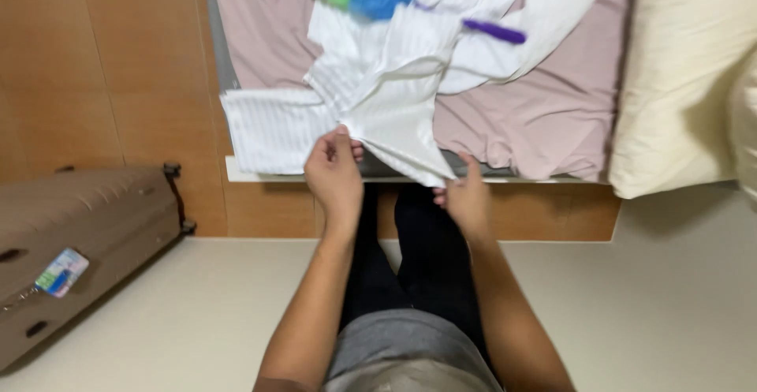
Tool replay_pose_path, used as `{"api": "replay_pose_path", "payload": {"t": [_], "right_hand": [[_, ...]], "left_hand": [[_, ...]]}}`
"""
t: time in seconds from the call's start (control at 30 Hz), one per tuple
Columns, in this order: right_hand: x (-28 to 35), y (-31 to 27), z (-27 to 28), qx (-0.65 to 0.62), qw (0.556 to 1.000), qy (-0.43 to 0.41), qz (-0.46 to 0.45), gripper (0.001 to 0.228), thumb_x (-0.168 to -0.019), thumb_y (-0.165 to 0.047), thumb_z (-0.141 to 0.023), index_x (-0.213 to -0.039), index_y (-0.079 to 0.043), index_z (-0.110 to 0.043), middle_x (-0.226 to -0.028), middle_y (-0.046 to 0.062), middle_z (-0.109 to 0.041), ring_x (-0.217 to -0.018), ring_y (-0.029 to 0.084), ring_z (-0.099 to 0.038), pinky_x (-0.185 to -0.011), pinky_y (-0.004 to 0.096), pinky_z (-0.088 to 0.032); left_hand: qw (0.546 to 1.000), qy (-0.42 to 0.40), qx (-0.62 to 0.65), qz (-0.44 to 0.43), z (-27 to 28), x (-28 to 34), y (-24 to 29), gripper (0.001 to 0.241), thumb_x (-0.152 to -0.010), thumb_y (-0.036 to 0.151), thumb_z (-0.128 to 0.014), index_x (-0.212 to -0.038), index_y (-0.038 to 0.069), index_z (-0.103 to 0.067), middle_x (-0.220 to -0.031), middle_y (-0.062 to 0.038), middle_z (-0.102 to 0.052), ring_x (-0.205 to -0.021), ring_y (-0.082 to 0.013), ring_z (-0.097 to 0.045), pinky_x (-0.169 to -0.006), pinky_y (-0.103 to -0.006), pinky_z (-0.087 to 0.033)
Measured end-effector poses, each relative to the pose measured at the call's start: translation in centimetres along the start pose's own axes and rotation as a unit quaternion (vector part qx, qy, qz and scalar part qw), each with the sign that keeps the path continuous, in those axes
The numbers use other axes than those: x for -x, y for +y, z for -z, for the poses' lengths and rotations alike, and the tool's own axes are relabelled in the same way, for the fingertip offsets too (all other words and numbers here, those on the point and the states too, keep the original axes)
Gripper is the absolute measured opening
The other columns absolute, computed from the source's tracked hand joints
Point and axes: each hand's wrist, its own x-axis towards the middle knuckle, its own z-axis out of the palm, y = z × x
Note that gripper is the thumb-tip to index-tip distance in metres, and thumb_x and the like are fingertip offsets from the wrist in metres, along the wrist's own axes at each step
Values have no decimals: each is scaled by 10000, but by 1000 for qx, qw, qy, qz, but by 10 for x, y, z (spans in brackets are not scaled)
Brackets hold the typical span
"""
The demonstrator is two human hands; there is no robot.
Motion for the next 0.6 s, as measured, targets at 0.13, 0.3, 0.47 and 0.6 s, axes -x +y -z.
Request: {"api": "replay_pose_path", "payload": {"t": [0.13, 0.3, 0.47, 0.6], "right_hand": [[49, -132, 78, 338, 906, 40, 251, 470, -889, -81, -625, -1347, -151, -544, -753, 168, -695, -721, 357, -685, -691, 474, -517], [122, -253, 122, 406, 883, -48, 231, 348, -894, -116, -609, -1234, -132, -537, -727, 174, -696, -679, 328, -692, -657, 449, -510], [131, -287, 156, 452, 816, -104, 345, 244, -881, -69, -573, -1017, -123, -768, -826, 143, -745, -733, 303, -708, -708, 403, -543], [118, -297, 174, 500, 766, -100, 392, 324, -853, -72, -567, -1063, -146, -802, -886, 153, -754, -773, 322, -706, -743, 412, -543]], "left_hand": [[989, -13, -130, -72, 8, -12, 62, 226, -999, 169, -649, -977, -41, -728, -767, -46, -736, -695, -98, -685, -682, -247, -554], [978, -64, -176, -90, 22, -2, 114, 190, -903, 89, -652, -1073, 16, -694, -736, -69, -731, -671, -118, -692, -656, -262, -559], [957, -246, -111, -105, 34, -17, 134, 270, -989, 99, -571, -1149, 8, -768, -836, -44, -750, -761, -100, -682, -709, -239, -557], [924, -295, -145, -194, 36, -1, 191, 248, -928, 100, -677, -1152, 21, -743, -876, -30, -748, -803, -97, -687, -729, -240, -556]]}}
